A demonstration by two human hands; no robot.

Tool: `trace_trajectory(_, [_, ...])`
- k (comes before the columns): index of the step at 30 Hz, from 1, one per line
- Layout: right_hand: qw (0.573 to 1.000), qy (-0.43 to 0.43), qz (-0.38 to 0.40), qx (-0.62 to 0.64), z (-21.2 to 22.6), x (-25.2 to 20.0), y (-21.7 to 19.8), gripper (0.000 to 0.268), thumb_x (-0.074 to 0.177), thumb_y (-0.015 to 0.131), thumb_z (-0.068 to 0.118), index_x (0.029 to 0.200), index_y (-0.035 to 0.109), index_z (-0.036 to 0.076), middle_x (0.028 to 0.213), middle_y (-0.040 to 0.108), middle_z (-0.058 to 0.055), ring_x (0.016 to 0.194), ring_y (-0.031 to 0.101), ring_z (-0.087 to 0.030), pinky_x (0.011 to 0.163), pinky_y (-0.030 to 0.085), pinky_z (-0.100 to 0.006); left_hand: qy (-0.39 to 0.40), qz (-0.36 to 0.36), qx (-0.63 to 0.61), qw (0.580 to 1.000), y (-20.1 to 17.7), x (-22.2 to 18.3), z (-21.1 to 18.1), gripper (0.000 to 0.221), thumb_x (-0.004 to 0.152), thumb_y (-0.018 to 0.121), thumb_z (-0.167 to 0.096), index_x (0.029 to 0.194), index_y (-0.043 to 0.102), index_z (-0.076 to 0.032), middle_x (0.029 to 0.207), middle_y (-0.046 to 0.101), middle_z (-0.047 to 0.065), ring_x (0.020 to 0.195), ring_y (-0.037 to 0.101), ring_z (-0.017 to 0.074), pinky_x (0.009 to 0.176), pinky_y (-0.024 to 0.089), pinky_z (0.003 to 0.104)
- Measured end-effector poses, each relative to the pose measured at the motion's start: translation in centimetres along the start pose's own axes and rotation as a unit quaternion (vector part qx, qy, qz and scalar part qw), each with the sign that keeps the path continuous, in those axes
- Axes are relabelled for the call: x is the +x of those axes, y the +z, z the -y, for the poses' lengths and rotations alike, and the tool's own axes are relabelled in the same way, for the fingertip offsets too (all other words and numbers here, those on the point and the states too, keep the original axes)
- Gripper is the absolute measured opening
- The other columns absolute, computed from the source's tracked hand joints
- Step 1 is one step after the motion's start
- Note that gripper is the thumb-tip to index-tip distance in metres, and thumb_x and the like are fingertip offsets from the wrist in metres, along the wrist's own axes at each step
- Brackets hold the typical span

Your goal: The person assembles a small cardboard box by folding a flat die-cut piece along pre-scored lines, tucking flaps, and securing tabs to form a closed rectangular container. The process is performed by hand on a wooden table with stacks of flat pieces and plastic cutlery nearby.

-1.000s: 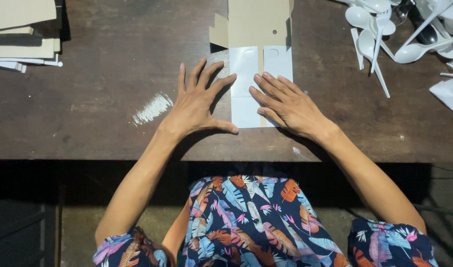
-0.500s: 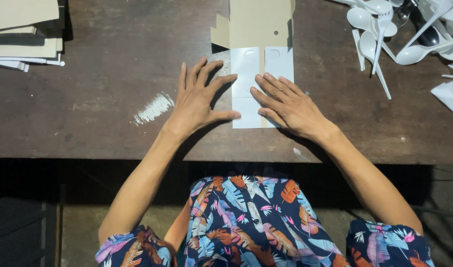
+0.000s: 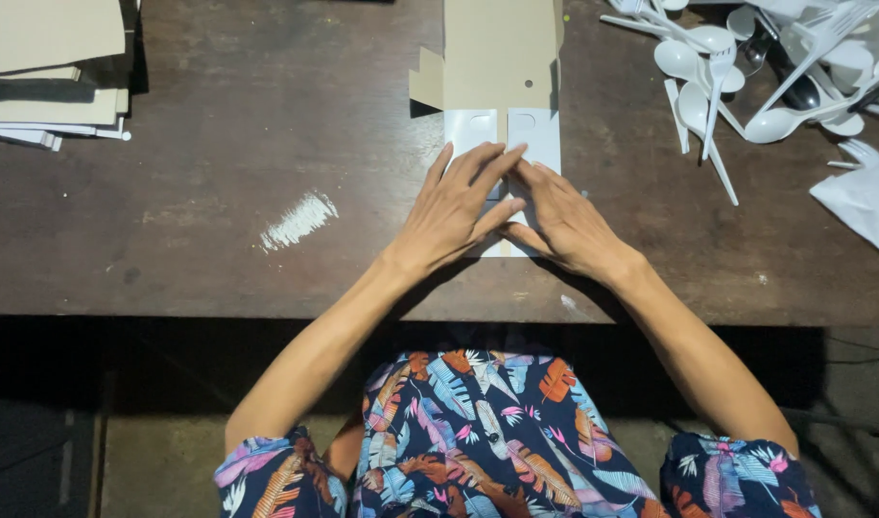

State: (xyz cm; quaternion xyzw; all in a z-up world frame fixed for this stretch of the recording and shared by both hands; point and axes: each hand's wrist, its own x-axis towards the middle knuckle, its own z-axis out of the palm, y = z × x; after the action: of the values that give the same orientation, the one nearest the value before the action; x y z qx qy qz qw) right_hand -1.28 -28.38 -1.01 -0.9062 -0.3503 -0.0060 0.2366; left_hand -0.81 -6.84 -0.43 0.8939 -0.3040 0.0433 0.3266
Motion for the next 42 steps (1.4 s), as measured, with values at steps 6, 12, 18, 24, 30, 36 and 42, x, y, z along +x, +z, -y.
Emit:
trace_trajectory(6, [0.996,0.029,-0.034,0.078,1.5,0.1,-1.4,0.088,0.092,0.075,0.034,0.152,0.019,0.003,0.148,0.05,-0.022,0.134,0.053,-0.042,0.114,0.043,-0.053,-0.031,-0.018,0.018,0.999,1.0,0.4,0.5,0.066,0.1,0.062,-0.053,0.155,0.041,-0.024,0.141,0.05,0.009,0.134,0.055,0.0309,0.121,0.026,0.061])
trace_trajectory(12, [0.958,0.014,-0.163,0.237,-2.4,0.3,-1.6,0.093,0.086,0.086,0.015,0.151,0.021,0.003,0.143,0.044,-0.02,0.141,0.044,-0.041,0.117,0.039,-0.058,-0.027,-0.02,0.034,0.999,1.7,0.3,0.7,0.061,0.102,0.056,-0.055,0.156,0.042,-0.029,0.142,0.048,0.009,0.137,0.051,0.0315,0.123,0.022,0.06])
trace_trajectory(18, [0.988,0.094,-0.12,0.034,-3.9,-1.0,-2.9,0.074,0.092,0.08,0.037,0.147,0.042,0.005,0.139,0.05,-0.016,0.142,0.043,-0.042,0.116,0.036,-0.059,-0.012,-0.037,0.075,0.996,2.5,0.1,0.8,0.044,0.106,0.047,-0.05,0.142,0.061,-0.029,0.147,0.044,0.016,0.142,0.043,0.0366,0.122,0.02,0.06])
trace_trajectory(24, [0.99,0.094,-0.105,-0.025,-1.2,-2.8,-3.2,0.081,0.091,0.076,0.044,0.152,0.041,0.003,0.149,0.047,-0.025,0.147,0.036,-0.046,0.119,0.025,-0.063,-0.026,-0.019,0.086,0.996,2.8,0.4,0.9,0.046,0.106,0.045,-0.053,0.142,0.062,-0.031,0.151,0.042,0.016,0.146,0.038,0.0358,0.123,0.017,0.059])
trace_trajectory(30, [0.989,0.134,-0.06,-0.021,0.9,-6.7,-3.0,0.09,0.084,0.079,0.046,0.155,0.039,0.008,0.158,0.042,-0.02,0.15,0.033,-0.039,0.123,0.021,-0.058,-0.029,-0.005,0.087,0.996,2.7,0.4,0.9,0.046,0.106,0.047,-0.053,0.145,0.06,-0.031,0.152,0.041,0.017,0.146,0.038,0.0376,0.122,0.019,0.06])
trace_trajectory(36, [0.982,0.134,-0.11,0.072,-0.3,-4.8,-4.0,0.096,0.079,0.086,0.036,0.154,0.037,0.005,0.158,0.038,-0.026,0.149,0.031,-0.045,0.121,0.023,-0.06,-0.033,-0.006,0.096,0.995,3.1,0.4,1.2,0.047,0.106,0.045,-0.055,0.145,0.059,-0.033,0.152,0.041,0.015,0.147,0.036,0.0349,0.123,0.017,0.059])
trace_trajectory(42, [0.98,0.153,-0.126,0.015,-2.6,-0.3,-3.7,0.086,0.092,0.08,0.042,0.154,0.037,0.002,0.156,0.039,-0.029,0.149,0.03,-0.044,0.123,0.02,-0.058,-0.036,0.0,0.09,0.995,2.3,0.3,0.5,0.047,0.106,0.045,-0.054,0.145,0.06,-0.031,0.151,0.043,0.016,0.147,0.037,0.0347,0.123,0.018,0.059])
